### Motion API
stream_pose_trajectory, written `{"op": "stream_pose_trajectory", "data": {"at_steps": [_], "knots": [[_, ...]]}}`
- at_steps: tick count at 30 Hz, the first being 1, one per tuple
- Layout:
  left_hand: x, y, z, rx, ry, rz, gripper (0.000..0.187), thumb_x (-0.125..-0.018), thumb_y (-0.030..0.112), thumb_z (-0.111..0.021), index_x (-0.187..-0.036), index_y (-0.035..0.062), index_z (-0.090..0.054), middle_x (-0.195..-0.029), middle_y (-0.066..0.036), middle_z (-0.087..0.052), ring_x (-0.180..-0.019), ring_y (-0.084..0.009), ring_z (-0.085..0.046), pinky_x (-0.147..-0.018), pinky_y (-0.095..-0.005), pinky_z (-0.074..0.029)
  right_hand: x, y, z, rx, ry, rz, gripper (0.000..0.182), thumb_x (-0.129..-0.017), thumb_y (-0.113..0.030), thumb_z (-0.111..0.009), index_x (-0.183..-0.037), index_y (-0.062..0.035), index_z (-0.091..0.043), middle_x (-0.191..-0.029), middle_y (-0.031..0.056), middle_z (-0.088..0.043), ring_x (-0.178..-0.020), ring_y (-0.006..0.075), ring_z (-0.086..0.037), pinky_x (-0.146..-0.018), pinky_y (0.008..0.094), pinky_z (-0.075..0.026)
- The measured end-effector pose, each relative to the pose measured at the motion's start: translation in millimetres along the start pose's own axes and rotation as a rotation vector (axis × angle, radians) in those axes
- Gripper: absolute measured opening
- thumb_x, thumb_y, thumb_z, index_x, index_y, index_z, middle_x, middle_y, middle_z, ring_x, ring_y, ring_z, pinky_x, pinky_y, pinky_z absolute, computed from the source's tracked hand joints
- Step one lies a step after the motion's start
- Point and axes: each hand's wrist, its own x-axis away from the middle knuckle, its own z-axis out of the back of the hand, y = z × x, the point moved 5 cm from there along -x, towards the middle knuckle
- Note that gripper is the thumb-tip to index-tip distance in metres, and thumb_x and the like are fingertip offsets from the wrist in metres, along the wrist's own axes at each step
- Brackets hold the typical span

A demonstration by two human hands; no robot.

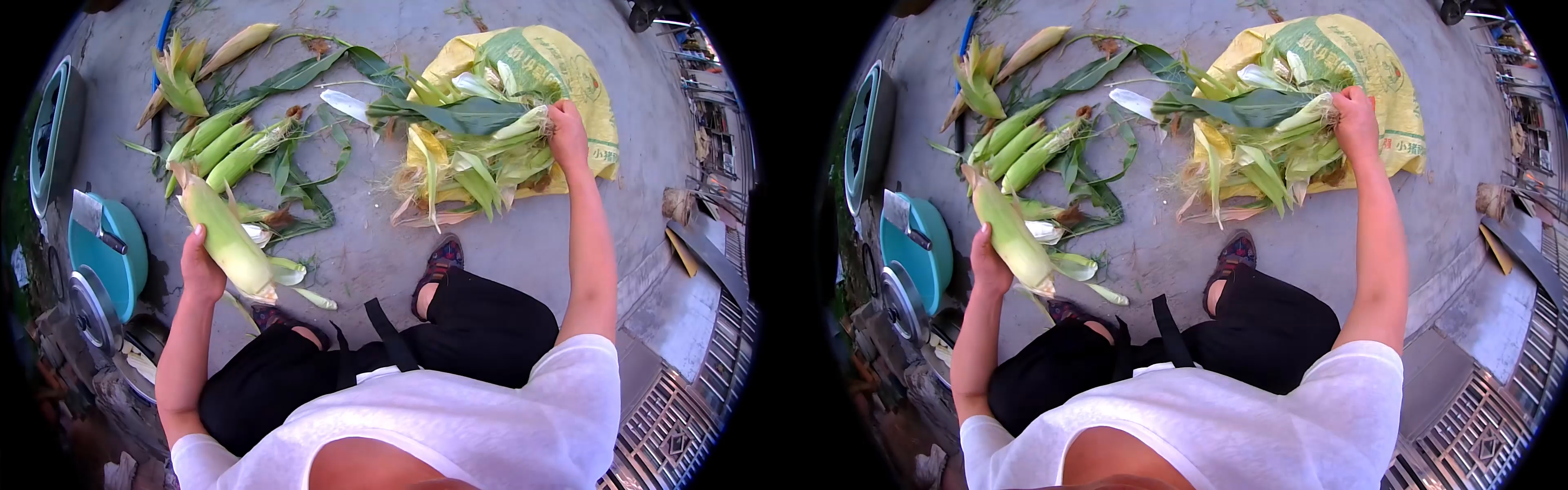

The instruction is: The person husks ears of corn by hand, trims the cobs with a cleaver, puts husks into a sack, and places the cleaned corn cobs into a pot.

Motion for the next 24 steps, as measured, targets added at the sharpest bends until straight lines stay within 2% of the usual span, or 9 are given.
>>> {"op": "stream_pose_trajectory", "data": {"at_steps": [4, 6, 8, 10, 11, 13, 15, 19, 24], "knots": [[-3.2, 5.8, -29.8, -0.073, -0.037, 0.04, 0.054, -0.083, 0.036, -0.053, -0.122, 0.0009, -0.045, -0.113, -0.011, -0.056, -0.102, -0.0263, -0.054, -0.093, -0.0388, -0.04, 1.7, 36.6, -26.3, 0.393, 0.013, -0.157, 0.018, -0.081, -0.015, -0.051, -0.095, -0.0112, -0.062, -0.092, 0.008, -0.056, -0.09, 0.0258, -0.054, -0.076, 0.0396, -0.043], [-9.3, 4.4, -51.2, -0.103, -0.057, 0.024, 0.055, -0.082, 0.037, -0.054, -0.123, 0.0018, -0.045, -0.113, -0.011, -0.055, -0.101, -0.0264, -0.055, -0.093, -0.0392, -0.041, 18.8, 40.8, -112.9, 0.485, -0.244, -0.083, 0.02, -0.085, -0.015, -0.046, -0.096, -0.0076, -0.061, -0.096, 0.0077, -0.056, -0.092, 0.0258, -0.053, -0.078, 0.0413, -0.041], [-20.8, 3.1, -81.4, -0.146, -0.149, 0.029, 0.057, -0.08, 0.038, -0.055, -0.124, 0.0047, -0.043, -0.112, -0.011, -0.055, -0.101, -0.0258, -0.054, -0.092, -0.0393, -0.041, 41.0, 48.0, -161.3, 0.537, -0.281, -0.085, 0.019, -0.085, -0.013, -0.045, -0.094, -0.0042, -0.06, -0.098, 0.0106, -0.058, -0.093, 0.0275, -0.054, -0.079, 0.0418, -0.042], [-32.5, -3.7, -103.2, -0.112, -0.168, 0.044, 0.057, -0.079, 0.038, -0.056, -0.125, 0.0065, -0.043, -0.113, -0.011, -0.054, -0.102, -0.0255, -0.054, -0.092, -0.0397, -0.042, 25.7, 54.4, -130.0, 0.318, -0.491, -0.217, 0.022, -0.082, -0.012, -0.05, -0.1, -0.0047, -0.058, -0.104, 0.015, -0.059, -0.098, 0.0302, -0.055, -0.082, 0.0431, -0.043], [-36.0, -10.1, -114.4, -0.099, -0.195, 0.063, 0.059, -0.079, 0.04, -0.055, -0.123, 0.004, -0.043, -0.109, -0.013, -0.056, -0.098, -0.0277, -0.056, -0.088, -0.0408, -0.044, 18.6, 65.3, -120.9, 0.099, -0.653, -0.416, 0.029, -0.077, -0.009, -0.054, -0.105, -0.0041, -0.056, -0.109, 0.0173, -0.058, -0.105, 0.0327, -0.054, -0.087, 0.0425, -0.042], [-50.3, -21.4, -137.8, -0.038, -0.274, 0.074, 0.06, -0.079, 0.043, -0.053, -0.121, 0.0021, -0.044, -0.106, -0.015, -0.057, -0.094, -0.0296, -0.059, -0.084, -0.0419, -0.047, 15.7, 62.6, -91.1, -0.261, -0.5, -0.257, 0.056, -0.068, -0.008, -0.066, -0.12, -0.0049, -0.049, -0.117, 0.0186, -0.054, -0.111, 0.0338, -0.049, -0.091, 0.0387, -0.041], [-54.1, -29.8, -158.7, 0.037, -0.365, 0.095, 0.059, -0.079, 0.043, -0.053, -0.121, 0.0032, -0.044, -0.106, -0.015, -0.057, -0.094, -0.029, -0.059, -0.084, -0.0414, -0.047, 16.2, 51.7, -62.6, -0.142, -0.342, -0.151, 0.072, -0.063, -0.007, -0.069, -0.129, -0.0055, -0.041, -0.125, 0.0168, -0.049, -0.115, 0.0339, -0.046, -0.093, 0.039, -0.041], [-50.9, -42.8, -179.5, -0.003, -0.468, 0.009, 0.059, -0.079, 0.044, -0.056, -0.12, 0.004, -0.045, -0.104, -0.013, -0.057, -0.093, -0.026, -0.059, -0.084, -0.0395, -0.048, -2.8, -20.2, 5.3, -0.128, -0.264, -0.026, 0.073, -0.065, -0.007, -0.064, -0.132, -0.0048, -0.038, -0.13, 0.014, -0.045, -0.117, 0.0311, -0.045, -0.091, 0.0371, -0.041], [-38.8, -44.6, -176.1, -0.014, -0.527, 0.014, 0.06, -0.078, 0.046, -0.056, -0.12, 0.0038, -0.044, -0.102, -0.014, -0.058, -0.091, -0.0257, -0.059, -0.081, -0.0384, -0.048, -38.7, -151.6, 23.1, -1.139, -0.495, -0.003, 0.048, -0.078, -0.015, -0.056, -0.124, -0.0024, -0.049, -0.118, 0.0058, -0.052, -0.096, 0.0113, -0.05, -0.079, 0.0251, -0.043]]}}
